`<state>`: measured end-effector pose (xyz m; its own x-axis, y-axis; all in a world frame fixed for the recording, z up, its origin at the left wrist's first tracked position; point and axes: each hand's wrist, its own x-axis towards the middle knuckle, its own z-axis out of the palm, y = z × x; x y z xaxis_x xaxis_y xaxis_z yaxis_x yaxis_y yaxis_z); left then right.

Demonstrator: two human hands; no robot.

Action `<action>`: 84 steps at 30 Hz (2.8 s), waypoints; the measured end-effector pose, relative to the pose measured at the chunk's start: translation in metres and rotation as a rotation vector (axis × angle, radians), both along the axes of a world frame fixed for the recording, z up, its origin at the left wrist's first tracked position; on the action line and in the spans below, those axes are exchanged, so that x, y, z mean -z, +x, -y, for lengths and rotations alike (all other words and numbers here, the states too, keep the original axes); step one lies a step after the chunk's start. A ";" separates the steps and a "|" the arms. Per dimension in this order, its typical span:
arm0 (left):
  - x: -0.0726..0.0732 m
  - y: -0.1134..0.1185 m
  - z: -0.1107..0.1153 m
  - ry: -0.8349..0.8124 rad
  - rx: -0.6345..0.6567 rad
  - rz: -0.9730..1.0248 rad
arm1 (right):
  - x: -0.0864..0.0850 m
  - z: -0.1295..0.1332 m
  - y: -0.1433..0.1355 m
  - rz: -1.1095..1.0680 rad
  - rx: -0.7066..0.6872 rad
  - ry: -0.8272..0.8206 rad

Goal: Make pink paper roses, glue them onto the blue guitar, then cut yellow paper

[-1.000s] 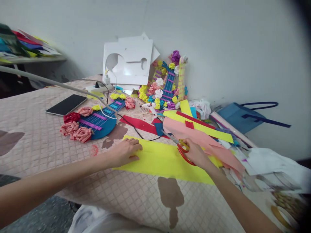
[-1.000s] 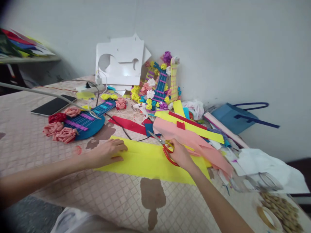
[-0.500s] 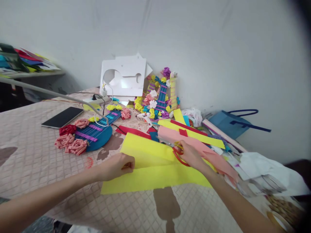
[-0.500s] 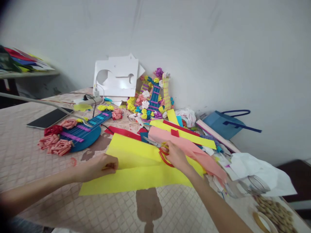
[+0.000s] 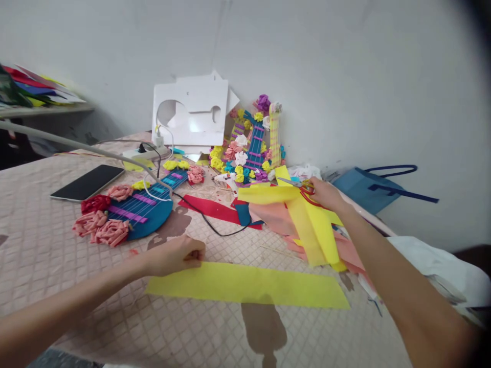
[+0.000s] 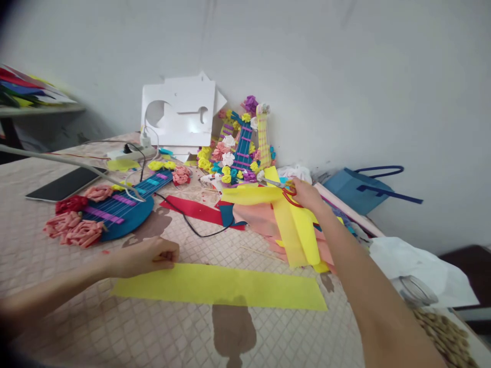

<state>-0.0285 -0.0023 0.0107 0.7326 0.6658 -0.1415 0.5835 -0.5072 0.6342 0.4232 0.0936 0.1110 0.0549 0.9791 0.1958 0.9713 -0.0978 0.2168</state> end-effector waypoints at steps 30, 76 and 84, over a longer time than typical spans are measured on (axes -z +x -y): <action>0.010 0.054 -0.009 0.208 -0.015 0.125 | 0.066 0.093 0.032 -0.060 0.363 0.044; 0.008 0.075 -0.009 0.073 0.104 -0.006 | 0.126 0.136 -0.070 -0.572 -0.417 -0.076; 0.000 0.063 -0.025 0.210 -0.020 -0.103 | 0.130 0.130 -0.101 -0.525 -0.359 0.010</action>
